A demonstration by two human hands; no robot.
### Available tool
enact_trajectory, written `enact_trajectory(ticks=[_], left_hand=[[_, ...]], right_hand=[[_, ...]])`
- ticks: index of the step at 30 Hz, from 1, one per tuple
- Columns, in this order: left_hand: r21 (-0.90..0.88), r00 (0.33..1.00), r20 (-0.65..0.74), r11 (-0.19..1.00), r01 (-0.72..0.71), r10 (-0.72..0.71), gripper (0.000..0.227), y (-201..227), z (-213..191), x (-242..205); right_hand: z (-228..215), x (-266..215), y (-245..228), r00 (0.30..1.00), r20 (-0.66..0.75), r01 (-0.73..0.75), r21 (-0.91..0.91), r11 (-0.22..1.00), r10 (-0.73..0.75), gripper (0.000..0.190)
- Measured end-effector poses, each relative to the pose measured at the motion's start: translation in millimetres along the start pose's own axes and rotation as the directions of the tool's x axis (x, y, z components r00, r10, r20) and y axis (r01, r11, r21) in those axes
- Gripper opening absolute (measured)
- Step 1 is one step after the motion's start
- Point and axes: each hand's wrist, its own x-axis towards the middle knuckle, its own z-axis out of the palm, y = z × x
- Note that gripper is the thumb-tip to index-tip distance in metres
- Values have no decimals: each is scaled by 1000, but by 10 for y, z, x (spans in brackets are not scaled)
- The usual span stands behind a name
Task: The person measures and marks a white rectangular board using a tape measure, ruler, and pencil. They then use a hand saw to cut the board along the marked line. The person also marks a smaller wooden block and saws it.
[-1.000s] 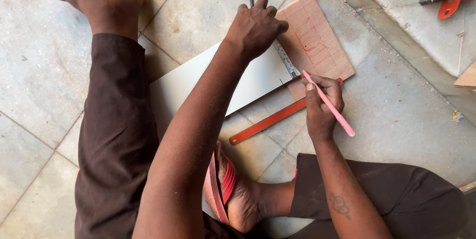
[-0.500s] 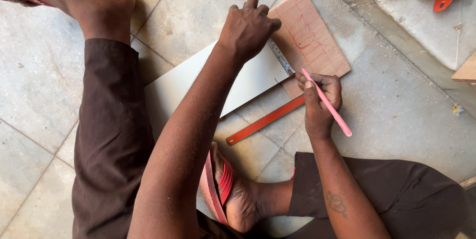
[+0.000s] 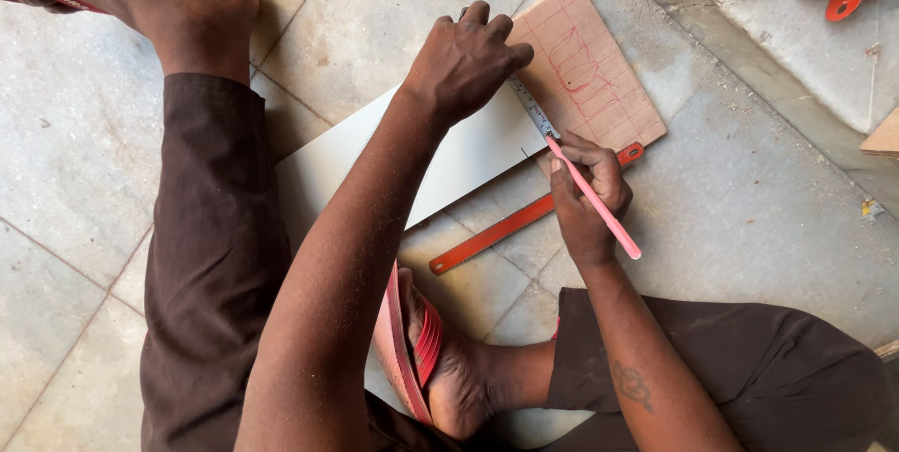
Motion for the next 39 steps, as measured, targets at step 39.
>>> enact_trajectory(ticks=[39], left_hand=[[1, 998, -64, 1000, -19, 19, 13, 10, 3, -47]], right_hand=[[0, -1, 88, 982, -81, -150, 239, 960, 173, 12]])
